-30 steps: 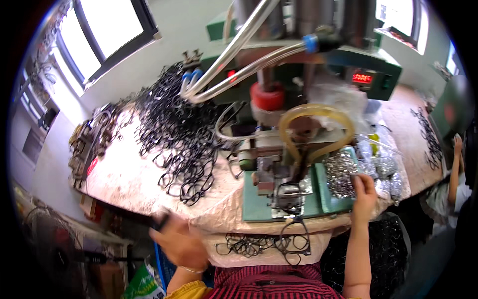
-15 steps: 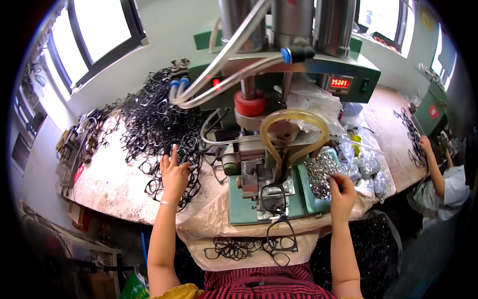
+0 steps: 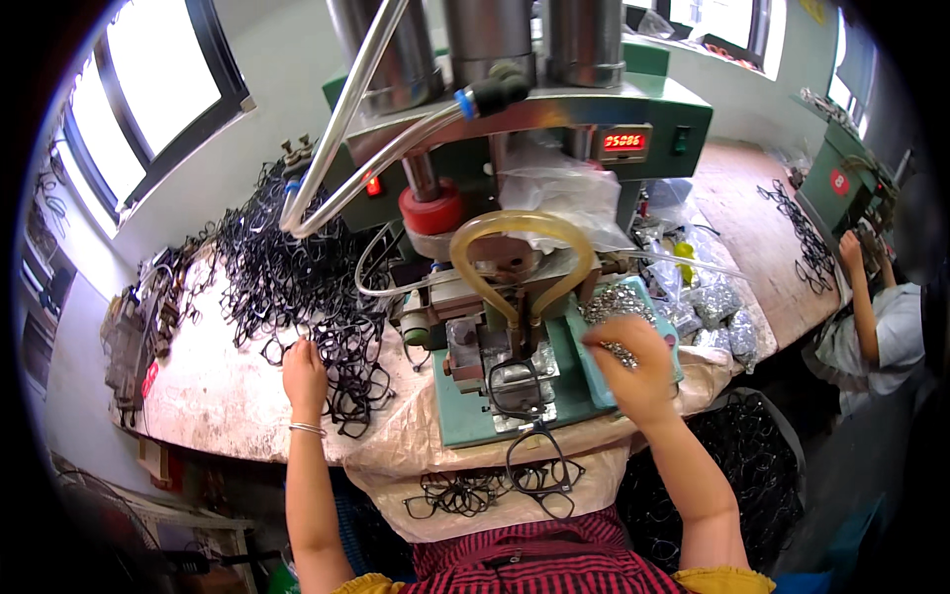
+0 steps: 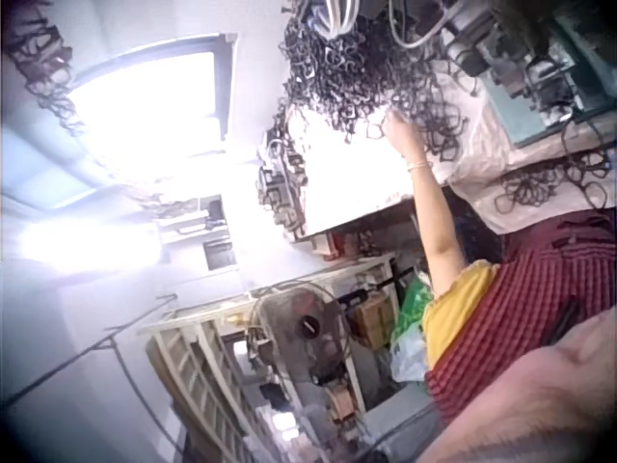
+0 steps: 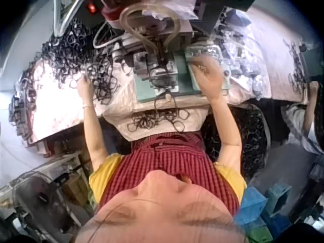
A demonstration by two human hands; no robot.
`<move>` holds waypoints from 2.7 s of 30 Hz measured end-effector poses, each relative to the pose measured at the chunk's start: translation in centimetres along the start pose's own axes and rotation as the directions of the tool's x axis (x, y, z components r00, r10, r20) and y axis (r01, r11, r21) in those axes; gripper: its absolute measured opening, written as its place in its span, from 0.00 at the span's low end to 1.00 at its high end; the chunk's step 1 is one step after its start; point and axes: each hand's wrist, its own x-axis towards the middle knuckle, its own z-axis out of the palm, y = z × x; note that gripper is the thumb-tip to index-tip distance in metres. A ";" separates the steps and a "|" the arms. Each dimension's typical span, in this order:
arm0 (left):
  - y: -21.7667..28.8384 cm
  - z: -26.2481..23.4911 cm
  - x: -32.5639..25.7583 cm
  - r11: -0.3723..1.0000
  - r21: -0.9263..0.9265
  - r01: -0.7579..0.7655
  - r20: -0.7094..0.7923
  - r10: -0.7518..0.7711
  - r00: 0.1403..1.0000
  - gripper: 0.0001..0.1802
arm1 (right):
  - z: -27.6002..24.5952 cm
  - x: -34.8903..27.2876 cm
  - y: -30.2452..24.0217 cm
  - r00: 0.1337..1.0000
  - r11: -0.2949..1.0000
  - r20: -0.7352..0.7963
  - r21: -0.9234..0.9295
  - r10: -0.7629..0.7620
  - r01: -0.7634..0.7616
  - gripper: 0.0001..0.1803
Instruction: The person repeatedly picks up black eyeglass frames from a pile, places them into a green fixture on a machine, and presses a lever to secure small metal components. The person then removes the assembled frames and places them on the table, continuing the cycle with additional frames.
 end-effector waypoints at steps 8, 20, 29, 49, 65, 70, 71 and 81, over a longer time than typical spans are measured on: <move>5.1 -1.6 -3.6 0.958 -0.263 0.117 -0.285 -0.194 0.939 0.08 | 6.3 -0.5 -1.1 0.939 0.789 -0.027 0.551 0.343 -0.272 0.19; 5.0 -2.1 -2.3 0.992 0.060 0.109 -0.180 -0.096 0.979 0.10 | 5.8 -0.2 -5.2 0.911 0.550 0.146 0.757 0.385 -0.353 0.31; 12.4 -8.3 -0.2 0.684 -0.725 0.081 -0.105 -0.226 0.969 0.13 | 7.0 -0.8 -2.3 0.949 0.698 0.059 0.664 0.308 -0.268 0.35; 25.4 -14.5 -3.2 0.361 -0.743 -0.564 -0.288 0.588 0.755 0.09 | 2.7 -0.8 -6.1 0.977 0.933 0.086 0.292 0.195 -0.212 0.27; 27.5 -12.9 -4.4 0.380 -0.611 -0.695 -0.246 0.743 0.622 0.13 | 3.5 1.8 7.8 0.987 0.696 -0.010 -0.708 0.160 -0.121 0.06; 18.3 -17.2 -9.0 0.805 -0.298 -0.513 -0.262 0.448 0.855 0.14 | 0.1 -2.6 7.2 0.982 0.892 -0.186 -0.438 0.032 -0.112 0.08; 15.5 -17.8 -10.4 0.923 -0.148 -0.354 -0.266 0.308 0.914 0.14 | -1.1 -4.3 7.5 0.927 0.950 -0.299 -0.145 0.226 -0.278 0.04; 11.3 -9.6 -0.5 0.945 -0.317 -0.075 -0.139 0.032 0.990 0.05 | 2.9 -1.6 9.3 0.852 0.782 -0.209 0.542 0.480 -0.308 0.08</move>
